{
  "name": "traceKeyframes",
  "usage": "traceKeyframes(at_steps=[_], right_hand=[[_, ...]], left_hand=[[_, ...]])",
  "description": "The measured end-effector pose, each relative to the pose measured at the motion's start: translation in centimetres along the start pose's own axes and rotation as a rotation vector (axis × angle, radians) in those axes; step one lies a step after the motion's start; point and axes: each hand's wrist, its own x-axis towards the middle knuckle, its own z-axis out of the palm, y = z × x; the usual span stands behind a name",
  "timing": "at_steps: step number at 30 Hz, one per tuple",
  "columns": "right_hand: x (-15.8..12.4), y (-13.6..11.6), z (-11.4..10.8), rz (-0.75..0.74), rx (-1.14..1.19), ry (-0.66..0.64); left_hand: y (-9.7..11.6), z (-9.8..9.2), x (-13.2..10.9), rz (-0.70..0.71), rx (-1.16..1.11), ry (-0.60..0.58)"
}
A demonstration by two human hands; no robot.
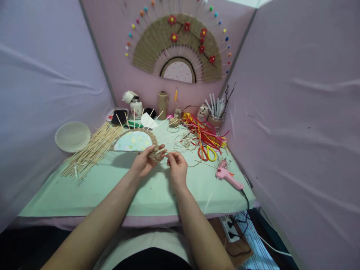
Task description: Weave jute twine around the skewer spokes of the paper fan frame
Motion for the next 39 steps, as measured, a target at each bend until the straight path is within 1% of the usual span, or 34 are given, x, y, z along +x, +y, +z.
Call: traceKeyframes(at_steps=[5, 9, 12, 17, 22, 30, 34, 39], right_hand=[[0.0, 0.1, -0.2, -0.026, 0.021, 0.019], [0.0, 0.0, -0.1, 0.006, 0.05, 0.063], [-0.1, -0.2, 0.1, 0.03, 0.058, 0.056], [-0.5, -0.7, 0.3, -0.033, -0.001, 0.046], [-0.8, -0.9, 0.4, -0.042, -0.05, 0.052], [-0.8, -0.5, 0.2, -0.025, -0.106, 0.062], [-0.7, -0.4, 0.1, -0.053, -0.134, 0.064], [-1.1, -0.2, 0.2, -0.077, -0.129, 0.049]], left_hand=[[-0.2, 0.3, -0.5, -0.03, 0.025, -0.014], [-0.4, 0.4, -0.6, -0.024, 0.015, -0.021], [-0.6, 0.4, -0.5, -0.024, 0.024, -0.025], [-0.8, 0.2, -0.4, -0.011, 0.036, -0.053], [-1.0, 0.1, -0.3, 0.002, 0.027, -0.073], [-1.3, 0.3, -0.4, -0.031, 0.018, -0.033], [-1.0, 0.5, -0.6, -0.04, 0.01, -0.017], [-0.7, 0.7, -0.5, -0.023, -0.023, 0.043]])
